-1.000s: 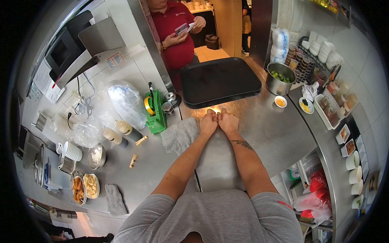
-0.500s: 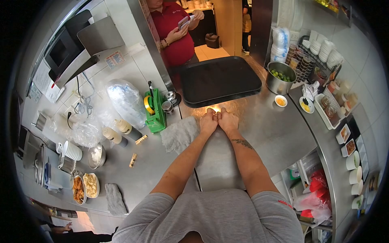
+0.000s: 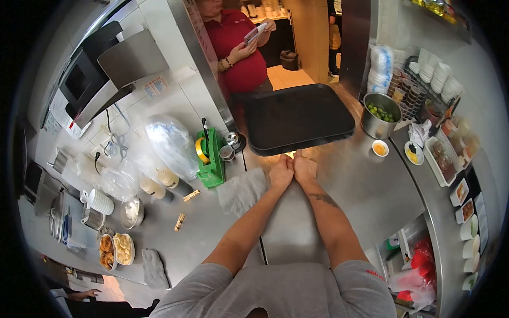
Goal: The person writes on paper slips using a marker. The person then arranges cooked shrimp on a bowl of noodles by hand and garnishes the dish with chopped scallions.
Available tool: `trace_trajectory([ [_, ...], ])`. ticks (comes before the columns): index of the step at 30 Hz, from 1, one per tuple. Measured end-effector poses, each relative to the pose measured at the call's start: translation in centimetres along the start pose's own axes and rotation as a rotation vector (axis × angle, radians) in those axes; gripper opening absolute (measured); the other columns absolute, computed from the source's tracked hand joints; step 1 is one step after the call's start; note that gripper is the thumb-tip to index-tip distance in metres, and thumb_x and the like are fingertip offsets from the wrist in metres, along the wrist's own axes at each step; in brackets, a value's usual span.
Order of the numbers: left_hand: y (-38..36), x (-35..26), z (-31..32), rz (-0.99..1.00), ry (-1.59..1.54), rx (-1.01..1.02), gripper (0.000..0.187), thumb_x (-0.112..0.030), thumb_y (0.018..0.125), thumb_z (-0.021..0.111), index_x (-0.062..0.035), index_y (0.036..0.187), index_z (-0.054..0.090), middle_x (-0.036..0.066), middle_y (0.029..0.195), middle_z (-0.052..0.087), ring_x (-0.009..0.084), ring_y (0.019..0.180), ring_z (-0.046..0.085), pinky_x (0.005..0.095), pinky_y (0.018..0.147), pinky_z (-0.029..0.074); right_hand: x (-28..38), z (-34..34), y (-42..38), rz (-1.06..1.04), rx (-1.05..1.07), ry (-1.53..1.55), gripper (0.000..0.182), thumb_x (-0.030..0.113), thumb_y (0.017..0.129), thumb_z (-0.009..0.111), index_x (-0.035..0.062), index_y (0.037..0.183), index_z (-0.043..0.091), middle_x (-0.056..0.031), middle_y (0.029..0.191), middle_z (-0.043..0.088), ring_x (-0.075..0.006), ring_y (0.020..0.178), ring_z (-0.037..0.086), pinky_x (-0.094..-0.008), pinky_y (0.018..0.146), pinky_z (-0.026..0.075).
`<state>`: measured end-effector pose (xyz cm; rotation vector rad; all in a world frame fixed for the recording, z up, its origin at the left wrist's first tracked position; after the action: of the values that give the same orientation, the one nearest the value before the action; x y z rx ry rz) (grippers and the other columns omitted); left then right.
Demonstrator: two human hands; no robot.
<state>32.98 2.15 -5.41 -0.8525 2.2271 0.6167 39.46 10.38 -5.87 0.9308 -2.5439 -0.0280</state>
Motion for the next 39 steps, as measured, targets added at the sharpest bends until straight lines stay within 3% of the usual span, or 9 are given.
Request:
trace_trajectory([
  [3, 0.6, -0.4, -0.2, -0.021, 0.001, -0.058, 0.024, -0.034, 0.091, 0.041, -0.0117, 0.092, 0.051, 0.02, 0.076, 0.063, 0.0407, 0.075, 0.061, 0.0519, 0.068, 0.045, 1.2, -2.1, 0.0, 0.051, -0.007, 0.211, 0.02, 0.027, 0.093, 0.04, 0.0102, 0.096, 0.052, -0.0123, 0.078, 0.066, -0.0334, 0.074, 0.064, -0.0433, 0.07, 0.048],
  [6, 1.6, -0.1, 0.2, -0.023, -0.033, -0.026, 0.028, -0.037, 0.09, 0.041, -0.0112, 0.09, 0.052, 0.02, 0.075, 0.063, 0.0402, 0.075, 0.062, 0.0509, 0.069, 0.046, 0.4, -1.3, 1.2, 0.171, -0.157, 0.545, 0.019, 0.022, 0.094, 0.039, 0.0101, 0.097, 0.053, -0.0099, 0.079, 0.065, -0.0318, 0.075, 0.062, -0.0399, 0.073, 0.047],
  [10, 2.0, -0.2, 0.4, -0.074, -0.074, -0.038, 0.035, -0.042, 0.089, 0.043, -0.0101, 0.088, 0.057, 0.016, 0.073, 0.064, 0.0369, 0.074, 0.062, 0.0463, 0.068, 0.047, -0.2, -0.1, 2.3, 0.172, -0.232, 0.917, 0.018, 0.018, 0.094, 0.042, 0.0051, 0.093, 0.054, -0.0107, 0.079, 0.061, -0.0251, 0.074, 0.059, -0.0349, 0.072, 0.045],
  [15, 3.6, 0.1, 1.2, -0.173, -0.373, -0.057, 0.034, -0.041, 0.089, 0.049, -0.0086, 0.085, 0.059, 0.01, 0.068, 0.062, 0.0239, 0.065, 0.06, 0.0364, 0.064, 0.046, 0.3, 0.6, 2.7, 0.17, -0.212, 1.211, 0.02, 0.015, 0.094, 0.042, 0.0008, 0.089, 0.054, -0.0082, 0.077, 0.059, -0.0166, 0.072, 0.055, -0.0296, 0.069, 0.044],
  [19, 5.8, -0.4, 3.5, -0.164, -0.745, -0.094, 0.029, -0.033, 0.089, 0.054, -0.0047, 0.083, 0.058, 0.006, 0.067, 0.06, 0.0133, 0.063, 0.053, 0.029, 0.061, 0.044, 0.6, 0.2, 2.6, 0.352, -0.139, 1.466, 0.022, 0.017, 0.096, 0.041, 0.001, 0.089, 0.055, -0.0053, 0.079, 0.058, -0.0122, 0.075, 0.053, -0.0265, 0.069, 0.044],
  [22, 5.8, -0.5, 3.7, -0.185, -0.782, -0.062, 0.023, -0.024, 0.092, 0.052, -0.0044, 0.081, 0.056, 0.003, 0.077, 0.061, 0.0084, 0.071, 0.051, 0.0238, 0.066, 0.043, 0.8, 0.2, 2.6, 0.355, -0.136, 1.544, 0.023, 0.017, 0.097, 0.04, 0.0011, 0.09, 0.055, -0.0046, 0.083, 0.058, -0.0114, 0.077, 0.053, -0.0252, 0.07, 0.044],
  [27, 5.9, -0.6, 3.2, -0.196, -0.933, 0.013, 0.025, -0.025, 0.093, 0.051, -0.0039, 0.082, 0.056, 0.001, 0.075, 0.057, 0.0079, 0.071, 0.049, 0.0219, 0.067, 0.041, 1.5, 1.0, 2.4, 0.353, -0.042, 1.556, 0.023, 0.016, 0.096, 0.041, -0.0002, 0.099, 0.056, -0.0055, 0.091, 0.058, -0.0124, 0.083, 0.054, -0.0256, 0.075, 0.044],
  [32, 5.6, -1.8, 3.1, -0.185, -1.185, 0.119, 0.023, -0.024, 0.092, 0.051, -0.0039, 0.084, 0.057, -0.001, 0.074, 0.052, 0.0076, 0.072, 0.046, 0.0205, 0.068, 0.039, 2.0, 0.4, 2.1, 0.358, -0.082, 1.583, 0.027, 0.018, 0.096, 0.04, -0.0009, 0.111, 0.055, -0.0083, 0.1, 0.058, -0.0143, 0.093, 0.054, -0.0258, 0.081, 0.043],
  [39, 5.8, -2.2, 2.9, -0.171, -1.196, 0.281, 0.023, -0.023, 0.092, 0.05, -0.003, 0.087, 0.059, 0.0, 0.078, 0.054, 0.0075, 0.075, 0.047, 0.0201, 0.07, 0.039, 1.1, 1.7, 2.1, 0.357, -0.083, 1.5, 0.031, 0.021, 0.097, 0.039, -0.0012, 0.114, 0.053, -0.01, 0.101, 0.058, -0.016, 0.094, 0.054, -0.0274, 0.082, 0.043],
])
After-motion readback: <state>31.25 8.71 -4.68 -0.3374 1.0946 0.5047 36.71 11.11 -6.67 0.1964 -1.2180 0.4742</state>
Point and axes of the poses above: each hand's wrist, its own y-axis towards the middle knuckle, its own z-axis out of the palm, x = y × z, the point moved 4 cm from there along y, towards the middle knuckle
